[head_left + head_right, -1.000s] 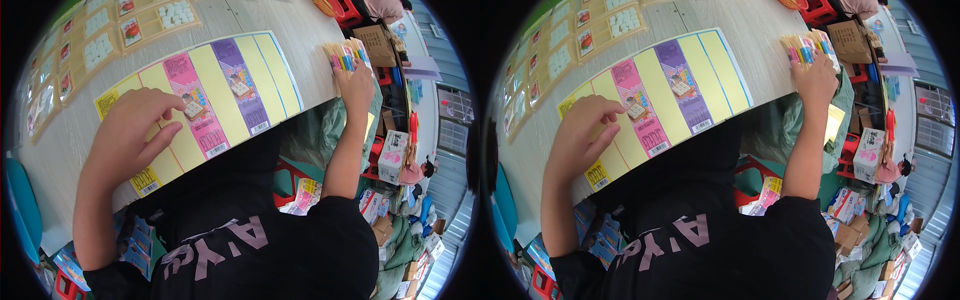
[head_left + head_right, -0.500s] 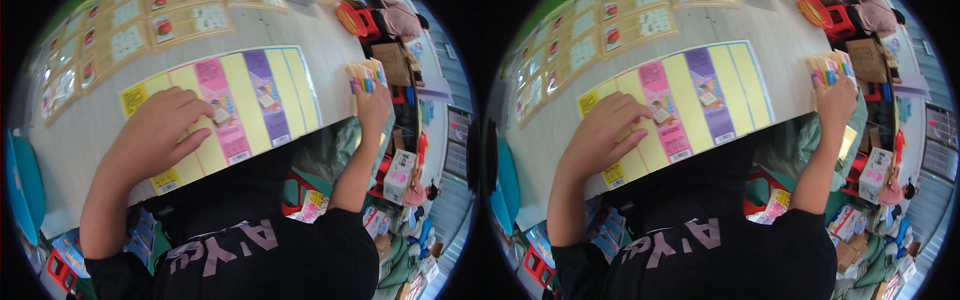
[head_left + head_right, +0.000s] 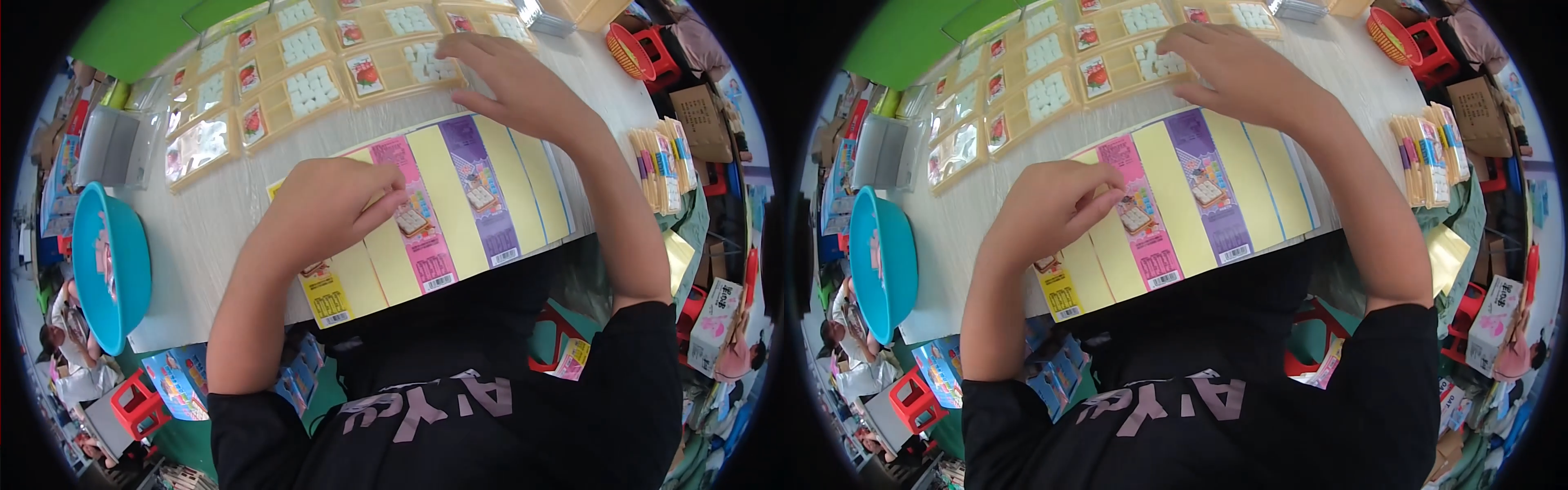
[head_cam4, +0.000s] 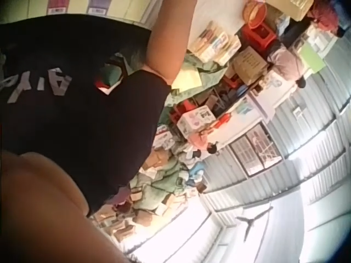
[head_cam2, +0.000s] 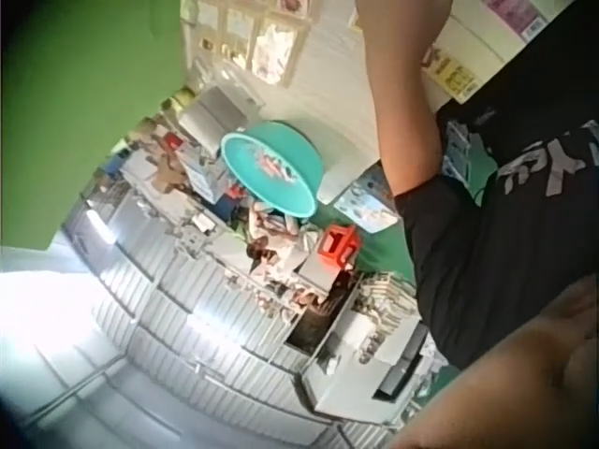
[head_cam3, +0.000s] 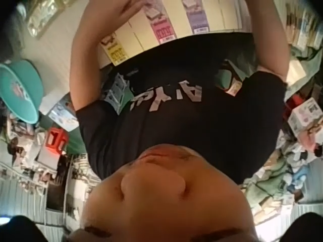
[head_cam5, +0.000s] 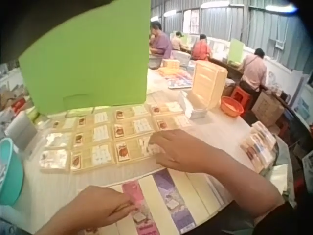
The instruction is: Packaging small plastic trays containing white blocks into colorful paper label wrappers.
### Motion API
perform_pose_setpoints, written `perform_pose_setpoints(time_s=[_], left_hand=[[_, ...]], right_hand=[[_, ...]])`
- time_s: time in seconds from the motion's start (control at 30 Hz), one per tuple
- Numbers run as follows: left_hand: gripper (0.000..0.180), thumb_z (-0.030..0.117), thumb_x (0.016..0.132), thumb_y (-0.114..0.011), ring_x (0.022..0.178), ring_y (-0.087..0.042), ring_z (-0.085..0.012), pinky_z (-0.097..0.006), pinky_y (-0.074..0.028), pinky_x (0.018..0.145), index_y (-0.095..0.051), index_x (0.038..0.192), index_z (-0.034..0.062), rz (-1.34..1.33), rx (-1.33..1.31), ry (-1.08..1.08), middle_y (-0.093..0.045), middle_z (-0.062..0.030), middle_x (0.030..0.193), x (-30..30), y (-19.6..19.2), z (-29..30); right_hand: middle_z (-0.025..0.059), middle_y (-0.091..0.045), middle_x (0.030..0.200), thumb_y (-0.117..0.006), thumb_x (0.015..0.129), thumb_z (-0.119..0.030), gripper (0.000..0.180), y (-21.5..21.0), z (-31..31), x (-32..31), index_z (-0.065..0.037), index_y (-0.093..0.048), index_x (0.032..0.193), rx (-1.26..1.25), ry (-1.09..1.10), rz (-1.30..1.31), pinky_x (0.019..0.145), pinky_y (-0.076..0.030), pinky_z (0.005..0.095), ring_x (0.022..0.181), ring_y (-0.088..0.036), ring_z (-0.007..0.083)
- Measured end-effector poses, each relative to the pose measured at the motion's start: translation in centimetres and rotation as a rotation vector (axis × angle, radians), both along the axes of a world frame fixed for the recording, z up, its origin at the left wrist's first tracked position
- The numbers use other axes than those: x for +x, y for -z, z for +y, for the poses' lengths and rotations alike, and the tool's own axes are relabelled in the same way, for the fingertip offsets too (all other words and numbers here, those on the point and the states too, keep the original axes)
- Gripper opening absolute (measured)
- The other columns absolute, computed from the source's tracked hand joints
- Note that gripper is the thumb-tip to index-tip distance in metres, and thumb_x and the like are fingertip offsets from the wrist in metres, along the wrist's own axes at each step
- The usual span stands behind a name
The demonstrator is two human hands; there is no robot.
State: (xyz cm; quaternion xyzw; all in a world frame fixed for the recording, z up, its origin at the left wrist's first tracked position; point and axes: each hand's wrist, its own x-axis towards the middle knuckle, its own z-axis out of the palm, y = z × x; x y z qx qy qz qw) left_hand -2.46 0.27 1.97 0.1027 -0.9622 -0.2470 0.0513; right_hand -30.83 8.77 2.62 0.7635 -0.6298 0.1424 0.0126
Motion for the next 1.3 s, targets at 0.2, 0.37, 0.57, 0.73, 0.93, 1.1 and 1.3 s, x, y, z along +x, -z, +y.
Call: perform_pose_setpoints(time_s=[0.2, 0.37, 0.57, 0.73, 0.93, 1.1, 1.3], left_hand=[[0.022, 0.027, 0.096, -0.060, 0.089, -0.066, -0.0330, -0.045, -0.052, 0.075, -0.067, 0.105, 0.0077, 0.036, -0.049, -0.109, -0.069, -0.0113, 0.089, 0.8, -0.5, -1.6], [0.018, 0.025, 0.094, -0.063, 0.087, -0.064, -0.0302, -0.043, -0.051, 0.074, -0.070, 0.100, 0.0099, 0.015, -0.082, -0.104, -0.066, -0.0088, 0.084, 1.5, -0.1, -2.3], [0.014, 0.024, 0.093, -0.066, 0.083, -0.062, -0.0275, -0.040, -0.050, 0.071, -0.072, 0.096, 0.0120, -0.038, -0.006, -0.063, -0.062, -0.0070, 0.080, 1.6, -0.1, -2.3], [0.013, 0.024, 0.091, -0.068, 0.082, -0.062, -0.0265, -0.039, -0.049, 0.071, -0.072, 0.097, 0.0125, -0.031, -0.004, -0.047, -0.061, -0.0065, 0.079, 1.4, -0.2, -2.0], [0.014, 0.020, 0.090, -0.064, 0.090, -0.066, -0.0302, -0.043, -0.053, 0.076, -0.073, 0.098, 0.0115, -0.047, -0.009, -0.041, -0.066, -0.0090, 0.086, 1.9, -0.3, -2.8], [0.009, 0.015, 0.093, -0.065, 0.085, -0.062, -0.0281, -0.041, -0.049, 0.073, -0.071, 0.097, 0.0113, 0.072, -0.187, -0.120, -0.060, -0.0075, 0.086, 2.6, 0.1, -4.0], [0.012, 0.016, 0.092, -0.066, 0.095, -0.060, -0.0282, -0.041, -0.048, 0.080, -0.067, 0.101, 0.0085, 0.115, -0.362, -0.176, -0.059, -0.0081, 0.095, 1.1, 0.4, -1.6]], right_hand=[[0.0119, -0.056, 0.141, -0.068, 0.093, -0.027, 0.041, 1.4, -2.9, 0.2, -0.007, -0.057, 0.127, 0.019, -0.069, 0.137, 0.110, -0.040, 0.0450, 0.132, -0.050, 0.0357], [0.0103, -0.055, 0.141, -0.071, 0.090, -0.026, 0.035, 0.0, -0.3, -0.2, -0.008, -0.057, 0.116, 0.077, -0.045, 0.101, 0.110, -0.041, 0.0447, 0.133, -0.049, 0.0355], [0.0092, -0.057, 0.138, -0.075, 0.087, -0.023, 0.032, 0.3, -1.0, -0.1, -0.008, -0.053, 0.106, 0.041, -0.117, 0.109, 0.109, -0.041, 0.0433, 0.134, -0.049, 0.0344], [0.0092, -0.059, 0.132, -0.077, 0.084, -0.021, 0.035, -0.4, -2.3, 0.7, -0.009, -0.052, 0.106, 0.171, -0.093, -0.008, 0.107, -0.042, 0.0406, 0.130, -0.050, 0.0334], [0.0082, -0.059, 0.124, -0.080, 0.081, -0.018, 0.042, -0.8, -2.1, 0.9, -0.009, -0.054, 0.113, 0.222, -0.046, -0.129, 0.105, -0.042, 0.0370, 0.123, -0.054, 0.0275], [0.0079, -0.058, 0.128, -0.081, 0.080, -0.015, 0.049, -2.3, 1.9, -2.0, -0.006, -0.055, 0.120, 0.096, -0.095, -0.285, 0.107, -0.040, 0.0354, 0.125, -0.053, 0.0236], [0.0125, -0.056, 0.131, -0.082, 0.075, -0.014, 0.051, -2.7, 10.0, -4.7, -0.005, -0.056, 0.117, 0.284, 0.051, -0.249, 0.107, -0.041, 0.0382, 0.126, -0.054, 0.0291]])
